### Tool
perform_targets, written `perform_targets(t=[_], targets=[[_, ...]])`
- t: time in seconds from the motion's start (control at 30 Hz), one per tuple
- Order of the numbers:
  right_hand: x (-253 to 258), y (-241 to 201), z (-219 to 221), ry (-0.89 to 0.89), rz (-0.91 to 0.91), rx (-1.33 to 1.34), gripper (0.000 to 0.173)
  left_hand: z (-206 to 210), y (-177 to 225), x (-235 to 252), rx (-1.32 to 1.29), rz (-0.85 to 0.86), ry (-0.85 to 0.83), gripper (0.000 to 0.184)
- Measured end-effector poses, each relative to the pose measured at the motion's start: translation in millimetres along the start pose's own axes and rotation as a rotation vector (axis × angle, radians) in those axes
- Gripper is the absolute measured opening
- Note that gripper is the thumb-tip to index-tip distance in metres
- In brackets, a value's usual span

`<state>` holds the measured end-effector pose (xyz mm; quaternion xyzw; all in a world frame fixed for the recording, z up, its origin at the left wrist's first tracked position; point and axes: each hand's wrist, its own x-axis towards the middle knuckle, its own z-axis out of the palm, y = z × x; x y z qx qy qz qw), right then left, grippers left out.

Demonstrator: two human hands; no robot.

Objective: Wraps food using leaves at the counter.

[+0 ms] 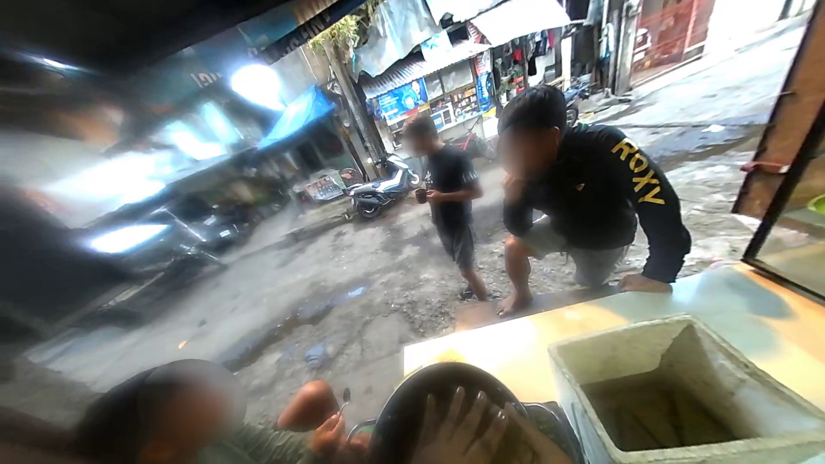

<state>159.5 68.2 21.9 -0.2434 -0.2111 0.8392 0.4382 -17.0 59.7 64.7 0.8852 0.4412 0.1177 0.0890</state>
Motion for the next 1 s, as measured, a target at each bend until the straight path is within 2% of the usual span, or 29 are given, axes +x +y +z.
perform_targets(t=[0.07, 0.13, 0.2, 0.27, 0.33, 0.47, 0.53, 0.57, 0.6, 0.67, 0.7, 0.77, 0.83, 0.87, 0.9, 1.0], targets=[[2.7, 0.0, 1.0, -0.104, 0.017, 0.045, 0.064, 13.7, -23.3, -4.1, 0.014, 0.1, 0.108, 0.078], [7.0, 3.2, -2.0, -0.216, 0.028, 0.024, 0.072, 17.0, -34.0, -6.3, -0.123, 0.089, 0.215, 0.067], [11.7, 6.2, -5.1, -0.263, 0.042, -0.033, 0.078, 12.7, -31.2, -8.4, -0.55, -0.062, 0.329, 0.054], [13.3, 7.3, -2.7, -0.121, 0.067, -0.029, 0.079, -2.2, -12.9, -7.7, -0.98, -0.305, 0.445, 0.029], [14.7, 5.5, 0.1, -0.011, 0.084, 0.009, 0.078, -19.0, 1.5, -2.5, -1.152, -0.492, 0.465, 0.013], [12.1, 3.8, 5.8, 0.034, 0.019, 0.127, 0.075, -24.6, 9.5, -0.7, -1.201, -0.434, 0.24, 0.019], [1.0, -12.4, 18.3, 0.007, 0.025, 0.032, 0.076, -22.0, 19.8, 4.1, -1.144, -0.353, 0.1, 0.025], [-12.0, -27.9, 38.0, 0.079, 0.049, 0.029, 0.074, -17.2, 24.0, 8.4, -1.047, -0.324, 0.063, 0.029], [-18.2, -32.4, 43.6, 0.089, 0.027, 0.031, 0.072, -11.4, 26.1, 13.1, -0.9, -0.311, 0.045, 0.034], [-13.5, -18.4, 22.8, -0.059, -0.074, 0.159, 0.069, 1.6, 26.9, 24.2, -0.532, -0.321, 0.074, 0.044], [-11.6, -15.2, 19.1, -0.09, -0.096, 0.222, 0.068, 7.2, 26.5, 31.1, -0.434, -0.346, 0.088, 0.046], [-2.1, -4.8, 8.9, -0.094, -0.125, 0.344, 0.066, 14.0, 29.3, 44.7, -0.412, -0.381, 0.062, 0.052], [-2.2, -11.8, 15.8, 0.016, -0.035, 0.373, 0.066, 15.9, 37.5, 57.1, -0.523, -0.41, -0.003, 0.063], [2.7, -12.2, 7.9, -0.044, 0.021, 0.375, 0.066, 18.7, 39.7, 62.5, -0.586, -0.431, -0.018, 0.064], [7.6, -11.1, 0.3, -0.083, 0.049, 0.391, 0.066, 23.7, 40.6, 66.5, -0.627, -0.456, -0.013, 0.065], [14.7, -11.1, -4.7, 0.021, 0.064, 0.36, 0.072, 36.5, 51.0, 68.5, -0.55, -0.523, 0.044, 0.07]])
